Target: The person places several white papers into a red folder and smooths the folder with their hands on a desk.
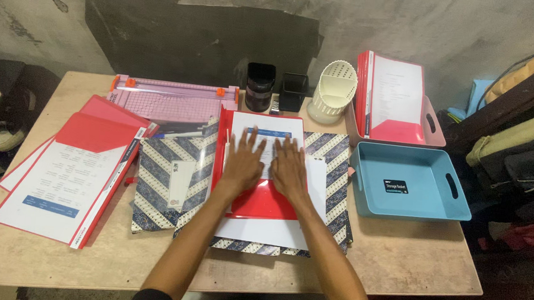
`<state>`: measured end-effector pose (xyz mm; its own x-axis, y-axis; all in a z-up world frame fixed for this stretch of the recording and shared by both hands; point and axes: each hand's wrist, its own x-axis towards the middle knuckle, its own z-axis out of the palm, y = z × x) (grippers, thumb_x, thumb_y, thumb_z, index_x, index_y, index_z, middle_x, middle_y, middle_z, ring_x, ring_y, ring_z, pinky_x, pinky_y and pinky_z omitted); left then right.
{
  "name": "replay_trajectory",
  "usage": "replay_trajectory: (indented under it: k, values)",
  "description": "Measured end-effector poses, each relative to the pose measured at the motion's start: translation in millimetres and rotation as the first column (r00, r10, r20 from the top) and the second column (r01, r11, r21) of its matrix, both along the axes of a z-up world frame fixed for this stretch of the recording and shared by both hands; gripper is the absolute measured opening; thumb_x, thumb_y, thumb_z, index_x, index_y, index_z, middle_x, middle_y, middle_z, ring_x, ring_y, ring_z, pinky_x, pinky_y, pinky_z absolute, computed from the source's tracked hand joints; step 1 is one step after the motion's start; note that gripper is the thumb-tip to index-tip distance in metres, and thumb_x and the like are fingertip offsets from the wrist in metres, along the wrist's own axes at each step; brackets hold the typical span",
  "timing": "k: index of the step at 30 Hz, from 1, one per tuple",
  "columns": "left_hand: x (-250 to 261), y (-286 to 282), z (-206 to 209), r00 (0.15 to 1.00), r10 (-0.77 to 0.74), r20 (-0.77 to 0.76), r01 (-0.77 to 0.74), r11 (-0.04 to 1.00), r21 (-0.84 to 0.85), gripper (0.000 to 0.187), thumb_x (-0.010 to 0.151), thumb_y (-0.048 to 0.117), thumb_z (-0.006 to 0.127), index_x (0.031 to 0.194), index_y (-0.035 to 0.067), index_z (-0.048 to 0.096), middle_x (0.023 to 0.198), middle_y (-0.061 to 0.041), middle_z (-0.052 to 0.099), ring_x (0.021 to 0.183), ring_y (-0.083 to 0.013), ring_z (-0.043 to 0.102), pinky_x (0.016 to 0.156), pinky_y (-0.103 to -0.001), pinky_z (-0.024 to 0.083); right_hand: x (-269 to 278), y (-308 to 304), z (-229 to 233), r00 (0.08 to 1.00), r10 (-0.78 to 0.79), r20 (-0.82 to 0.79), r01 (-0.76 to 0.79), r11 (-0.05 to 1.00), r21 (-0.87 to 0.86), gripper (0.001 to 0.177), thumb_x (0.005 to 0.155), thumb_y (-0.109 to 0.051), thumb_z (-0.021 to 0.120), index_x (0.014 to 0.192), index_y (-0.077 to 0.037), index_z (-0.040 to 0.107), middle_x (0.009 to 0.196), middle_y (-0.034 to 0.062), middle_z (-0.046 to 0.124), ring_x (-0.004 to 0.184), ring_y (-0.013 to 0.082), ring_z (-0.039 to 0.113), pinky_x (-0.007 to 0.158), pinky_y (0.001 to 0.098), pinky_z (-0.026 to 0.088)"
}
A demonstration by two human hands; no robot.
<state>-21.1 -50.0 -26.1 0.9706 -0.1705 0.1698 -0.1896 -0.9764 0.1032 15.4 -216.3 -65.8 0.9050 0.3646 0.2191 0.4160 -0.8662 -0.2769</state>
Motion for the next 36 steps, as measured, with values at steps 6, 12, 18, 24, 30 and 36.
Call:
replay_trajectory:
  k: [6, 12, 18, 24, 30, 36]
  values:
    - [0.7, -12.5, -41.0, 0.998, 0.029, 0.062, -0.019, 0.99, -0.142, 0.061, 0.103, 0.04, 0.041, 0.157, 0.012, 0.038, 0.165, -0.017, 0.03, 0.154, -0.0387, 0.021, 0.123, -0.06, 0.005, -6.6, 6.1, 6.6, 0.998, 0.017, -0.058, -0.017, 1.0, 0.004, 0.056, 0.104, -0.031, 0.038, 0.157, -0.013, 0.038, 0.167, 0.0168, 0.028, 0.156, 0.037, 0.023, 0.127, 0.0512, 0.016]
    - [-12.6, -3.4, 14.1, 0.94, 0.274, -0.204, -0.244, 0.956, 0.16, 0.092, 0.091, 0.079, 0.03, 0.161, 0.02, 0.025, 0.169, -0.011, 0.013, 0.157, -0.0368, -0.002, 0.12, -0.064, -0.012, -1.3, -13.6, 24.1, 0.972, -0.075, -0.224, 0.029, 0.979, -0.201, 0.07, 0.103, -0.054, 0.032, 0.161, -0.016, 0.021, 0.168, 0.0157, 0.014, 0.154, 0.0352, 0.008, 0.124, 0.0509, 0.004]
    - [-34.1, 16.4, 23.0, 0.961, 0.234, -0.147, -0.239, 0.971, -0.02, 0.107, 0.081, 0.086, 0.038, 0.159, 0.013, 0.025, 0.168, -0.018, 0.008, 0.153, -0.0415, -0.013, 0.11, -0.075, -0.014, -18.9, -43.7, 38.6, 0.979, -0.094, -0.182, 0.051, 0.972, -0.229, 0.074, 0.102, -0.058, 0.036, 0.16, -0.013, 0.026, 0.167, 0.0167, 0.019, 0.156, 0.0362, 0.009, 0.126, 0.0509, 0.004]
    - [-6.3, 12.1, 29.1, 0.969, 0.165, -0.185, -0.17, 0.985, -0.01, 0.089, 0.093, 0.061, 0.049, 0.157, 0.001, 0.031, 0.167, -0.023, 0.015, 0.155, -0.04, 0.001, 0.119, -0.064, -0.004, 0.0, -37.5, 40.0, 0.992, -0.081, -0.101, 0.071, 0.993, -0.094, 0.063, 0.105, -0.048, 0.042, 0.155, -0.008, 0.039, 0.166, 0.0202, 0.025, 0.157, 0.039, 0.015, 0.128, 0.0502, 0.009]
    - [51.4, -4.0, -6.0, 0.998, 0.053, 0.026, -0.044, 0.967, -0.249, 0.056, 0.102, 0.026, 0.046, 0.153, 0.002, 0.043, 0.165, -0.023, 0.03, 0.152, -0.0437, 0.02, 0.123, -0.056, 0.013, 52.7, 12.6, -5.2, 0.996, 0.072, -0.047, -0.07, 0.996, 0.048, 0.056, 0.106, -0.031, 0.038, 0.155, -0.003, 0.038, 0.166, 0.0208, 0.026, 0.155, 0.0381, 0.018, 0.126, 0.0498, 0.011]
    - [44.4, -7.1, -21.5, 0.998, 0.066, -0.006, -0.066, 0.966, -0.25, 0.054, 0.101, 0.026, 0.047, 0.151, 0.008, 0.045, 0.163, -0.018, 0.033, 0.153, -0.0408, 0.022, 0.124, -0.055, 0.013, 49.2, 18.7, -20.8, 0.996, 0.091, -0.008, -0.09, 0.995, 0.035, 0.055, 0.104, -0.026, 0.04, 0.155, -0.007, 0.04, 0.164, 0.0153, 0.034, 0.154, 0.0339, 0.026, 0.126, 0.0477, 0.017]
